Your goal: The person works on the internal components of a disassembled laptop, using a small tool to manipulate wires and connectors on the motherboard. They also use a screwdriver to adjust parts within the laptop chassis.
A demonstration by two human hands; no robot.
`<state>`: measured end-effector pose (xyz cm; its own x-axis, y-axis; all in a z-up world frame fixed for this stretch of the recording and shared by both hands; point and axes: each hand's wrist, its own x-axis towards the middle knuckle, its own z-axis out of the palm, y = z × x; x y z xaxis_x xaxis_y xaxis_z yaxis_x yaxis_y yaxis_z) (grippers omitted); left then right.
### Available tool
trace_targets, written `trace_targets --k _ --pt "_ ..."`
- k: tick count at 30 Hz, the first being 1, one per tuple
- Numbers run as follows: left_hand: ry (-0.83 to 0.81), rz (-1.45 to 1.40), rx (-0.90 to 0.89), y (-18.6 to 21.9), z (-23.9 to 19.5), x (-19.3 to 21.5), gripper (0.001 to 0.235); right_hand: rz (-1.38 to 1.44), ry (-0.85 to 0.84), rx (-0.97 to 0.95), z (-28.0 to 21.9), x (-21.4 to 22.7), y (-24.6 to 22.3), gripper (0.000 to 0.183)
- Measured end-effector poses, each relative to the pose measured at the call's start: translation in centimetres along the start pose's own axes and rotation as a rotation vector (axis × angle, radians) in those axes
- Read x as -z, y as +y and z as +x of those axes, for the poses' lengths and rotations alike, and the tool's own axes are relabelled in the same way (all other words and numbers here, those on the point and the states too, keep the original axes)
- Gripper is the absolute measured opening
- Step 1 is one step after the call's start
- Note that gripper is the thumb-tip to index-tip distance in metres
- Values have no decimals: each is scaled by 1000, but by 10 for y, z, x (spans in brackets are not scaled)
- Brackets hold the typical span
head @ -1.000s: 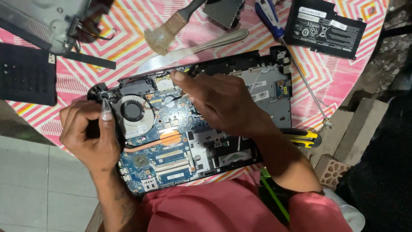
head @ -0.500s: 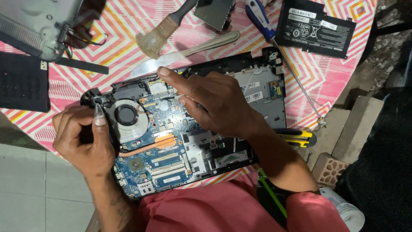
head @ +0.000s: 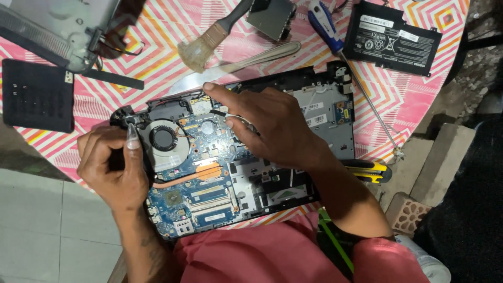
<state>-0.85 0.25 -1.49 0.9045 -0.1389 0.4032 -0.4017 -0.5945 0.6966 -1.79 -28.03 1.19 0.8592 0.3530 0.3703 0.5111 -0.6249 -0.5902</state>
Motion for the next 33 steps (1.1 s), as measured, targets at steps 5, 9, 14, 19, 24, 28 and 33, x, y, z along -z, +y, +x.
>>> trace_targets --k 5,9,14,19,24,28,33 --pt "-6 -29 15 2 3 0 26 -139 -198 -43 0 -5 6 26" --pt "-4 -26 12 2 3 1 26 -155 -222 -4 2 -5 4 21" --pt "-6 -28 16 2 2 1 26 -137 -259 -48 1 -6 6 24" --pt "-4 -25 13 2 2 1 26 -110 -225 -31 2 -6 5 21" --pt "3 -42 -4 0 2 1 27 296 -72 -29 12 20 -12 17" --pt "15 -48 -1 3 2 4 25 334 176 -163 4 63 -33 5" --pt "26 -55 7 2 2 7 27 259 436 -230 -57 86 -25 13"
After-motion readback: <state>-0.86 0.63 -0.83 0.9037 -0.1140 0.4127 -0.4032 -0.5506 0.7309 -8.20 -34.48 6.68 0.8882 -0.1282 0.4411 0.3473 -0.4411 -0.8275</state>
